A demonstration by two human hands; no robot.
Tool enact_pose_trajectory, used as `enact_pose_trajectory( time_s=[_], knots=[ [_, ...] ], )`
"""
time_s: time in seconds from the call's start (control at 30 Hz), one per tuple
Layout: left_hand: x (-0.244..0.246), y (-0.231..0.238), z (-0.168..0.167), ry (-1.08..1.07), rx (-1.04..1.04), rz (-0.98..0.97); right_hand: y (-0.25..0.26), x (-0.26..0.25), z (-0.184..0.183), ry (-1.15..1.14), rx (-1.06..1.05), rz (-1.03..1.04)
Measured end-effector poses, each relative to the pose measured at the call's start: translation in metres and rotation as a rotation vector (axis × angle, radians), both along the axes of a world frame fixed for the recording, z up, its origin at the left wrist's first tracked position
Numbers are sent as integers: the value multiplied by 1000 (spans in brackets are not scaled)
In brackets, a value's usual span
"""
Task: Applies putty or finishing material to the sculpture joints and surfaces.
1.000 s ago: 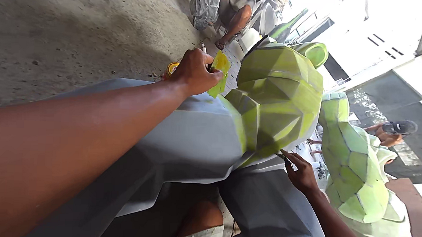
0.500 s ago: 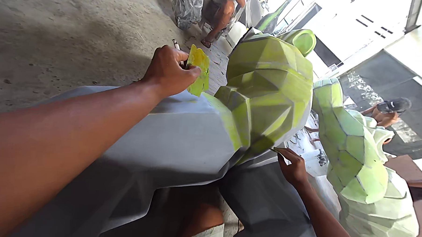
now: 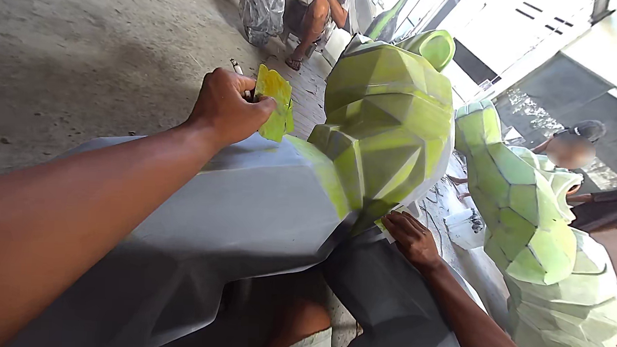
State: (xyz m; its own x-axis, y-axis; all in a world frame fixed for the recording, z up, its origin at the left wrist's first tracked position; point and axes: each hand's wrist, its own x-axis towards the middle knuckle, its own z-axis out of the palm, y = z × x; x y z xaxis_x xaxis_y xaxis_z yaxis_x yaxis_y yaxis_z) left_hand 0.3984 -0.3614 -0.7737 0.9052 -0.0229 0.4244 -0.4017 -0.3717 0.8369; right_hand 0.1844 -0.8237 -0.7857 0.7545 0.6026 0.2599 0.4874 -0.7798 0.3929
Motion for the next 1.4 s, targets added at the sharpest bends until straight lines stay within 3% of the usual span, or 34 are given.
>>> enact_pose_trajectory(
  time_s=[0.37,1.03,1.23,1.4],
  knots=[
    [1,0,-1,-3,-8,-12,-3,2,-10,-10,16,-3],
    [2,1,-2,-3,2,-15,-14,2,-15,129,-160,-79],
    [1,-1,-2,-15,-16,-14,-7,-3,1,14,25,-36],
    [1,-1,-1,-19,-12,-15,12,-8,-4,-86,-2,-206]
  ],
)
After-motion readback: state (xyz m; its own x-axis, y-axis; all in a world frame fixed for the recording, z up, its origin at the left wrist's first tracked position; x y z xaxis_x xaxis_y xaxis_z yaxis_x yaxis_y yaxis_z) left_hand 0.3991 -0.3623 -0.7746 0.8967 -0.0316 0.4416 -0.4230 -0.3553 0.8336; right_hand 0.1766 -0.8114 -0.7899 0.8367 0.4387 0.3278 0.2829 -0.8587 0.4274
